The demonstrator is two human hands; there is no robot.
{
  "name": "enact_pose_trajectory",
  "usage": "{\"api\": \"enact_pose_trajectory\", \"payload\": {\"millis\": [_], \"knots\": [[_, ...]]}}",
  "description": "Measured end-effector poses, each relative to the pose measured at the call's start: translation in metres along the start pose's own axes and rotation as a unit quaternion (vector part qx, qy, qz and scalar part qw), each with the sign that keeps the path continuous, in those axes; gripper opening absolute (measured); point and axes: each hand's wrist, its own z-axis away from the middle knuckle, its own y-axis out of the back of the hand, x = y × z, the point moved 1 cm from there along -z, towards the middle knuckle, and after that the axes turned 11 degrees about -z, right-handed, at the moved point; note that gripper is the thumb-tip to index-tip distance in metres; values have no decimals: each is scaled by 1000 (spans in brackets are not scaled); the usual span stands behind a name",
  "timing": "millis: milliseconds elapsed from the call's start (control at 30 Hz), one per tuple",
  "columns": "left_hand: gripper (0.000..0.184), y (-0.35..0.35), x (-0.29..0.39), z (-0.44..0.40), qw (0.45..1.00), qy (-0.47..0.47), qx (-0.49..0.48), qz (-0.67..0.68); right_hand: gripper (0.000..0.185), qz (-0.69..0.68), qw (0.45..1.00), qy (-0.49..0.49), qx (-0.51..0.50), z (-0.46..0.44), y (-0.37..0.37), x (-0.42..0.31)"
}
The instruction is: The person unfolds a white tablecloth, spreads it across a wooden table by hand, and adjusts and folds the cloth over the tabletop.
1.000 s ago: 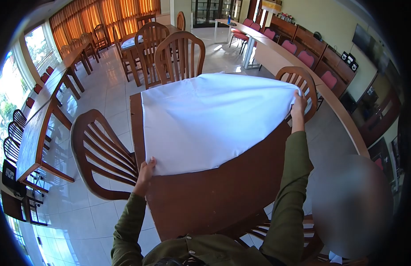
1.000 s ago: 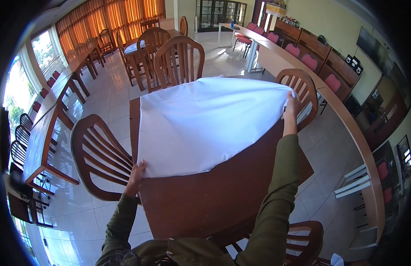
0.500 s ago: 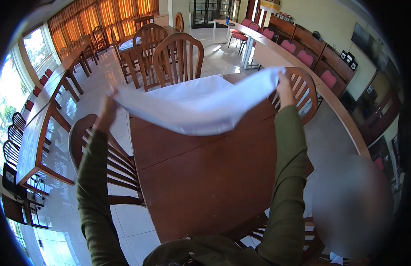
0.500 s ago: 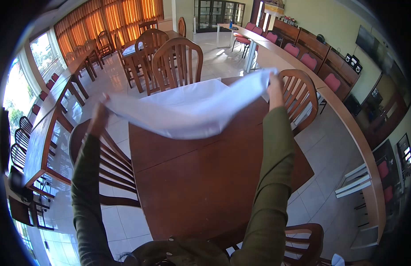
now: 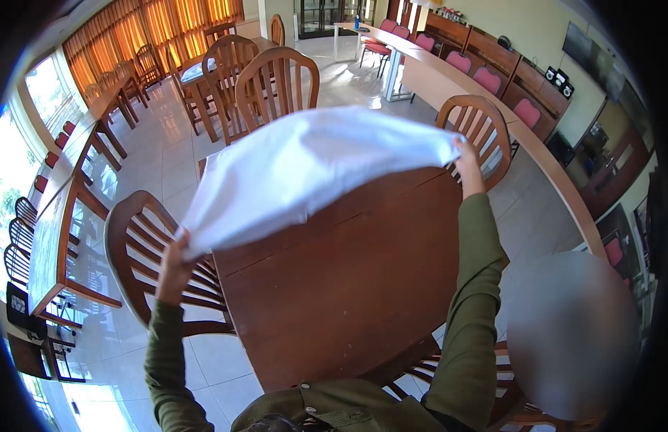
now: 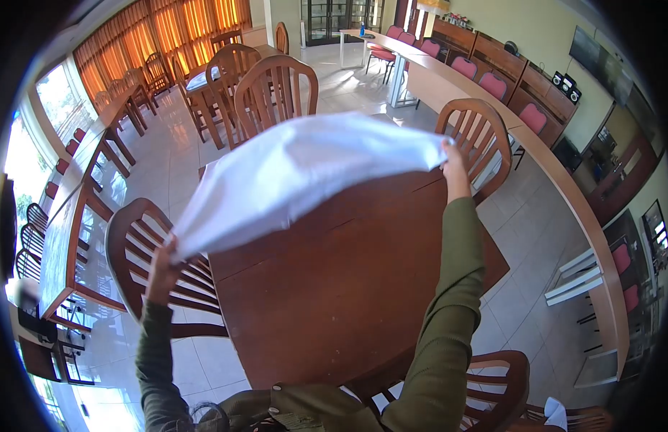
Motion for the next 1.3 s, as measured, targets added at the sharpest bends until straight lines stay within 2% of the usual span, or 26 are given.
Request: {"api": "enact_pose_trajectory", "payload": {"millis": [33,67,100,133,167,200,267,300,400,433,467,533,567,600,667,733,800,967,1033,1100,1133,1167,1200,1267,1300], "knots": [[34,6,-30,-4,997,58,25,33,20,21,999,-30,34,8,4,12],[35,21,-62,-9,998,68,-13,12,20,41,995,-58,69,24,9,25],[36,27,-91,-11,993,120,12,-15,21,126,988,-52,67,33,11,40],[36,26,-117,-13,991,131,18,-35,22,210,974,-46,65,45,11,55],[35,31,-146,-18,989,148,-3,-24,24,254,964,-54,54,74,-2,64],[36,16,-148,-8,982,184,5,-37,25,298,951,-63,43,100,-14,67],[35,12,-175,-12,983,180,-27,-31,27,280,959,-31,35,73,3,129],[35,9,-182,-11,983,177,-24,-35,27,218,972,-65,66,100,-16,120],[37,11,-188,-6,985,169,-11,-31,23,216,973,-8,82,99,-21,122],[38,15,-188,-5,985,170,-14,-27,19,246,965,3,88,98,-15,112],[38,17,-187,-4,985,170,-18,-23,18,191,976,54,95,103,-14,98],[39,15,-185,1,987,159,-19,-15,24,171,972,104,121,68,27,87],[39,13,-183,4,988,153,-21,-11,25,103,980,77,149,76,31,64],[39,6,-182,7,987,153,-25,-29,28,226,941,95,235,71,44,47],[39,-12,-181,19,986,152,-30,-66,35,196,940,106,260,90,53,12],[39,-36,-182,35,982,144,-72,-103,31,171,931,95,308,70,91,-2],[39,-64,-179,54,974,155,-112,-126,32,212,902,79,368,75,117,-24],[39,-105,-191,97,950,216,-189,-121,30,204,912,97,344,80,216,-19],[39,-107,-199,108,944,242,-198,-108,29,301,912,103,259,99,243,-6],[38,-109,-204,119,940,262,-200,-86,29,54,960,21,272,121,252,27],[38,-107,-205,123,940,268,-197,-72,29,23,975,4,222,130,268,52],[37,-106,-206,126,940,274,-193,-58,31,42,969,-40,242,141,272,70],[37,-105,-207,127,938,281,-191,-63,37,121,946,-132,269,155,272,83],[36,-102,-208,126,934,294,-187,-75,59,237,924,-160,255,162,275,120],[35,-100,-211,126,934,287,-190,-98,61,314,903,-109,273,164,277,128]]}}
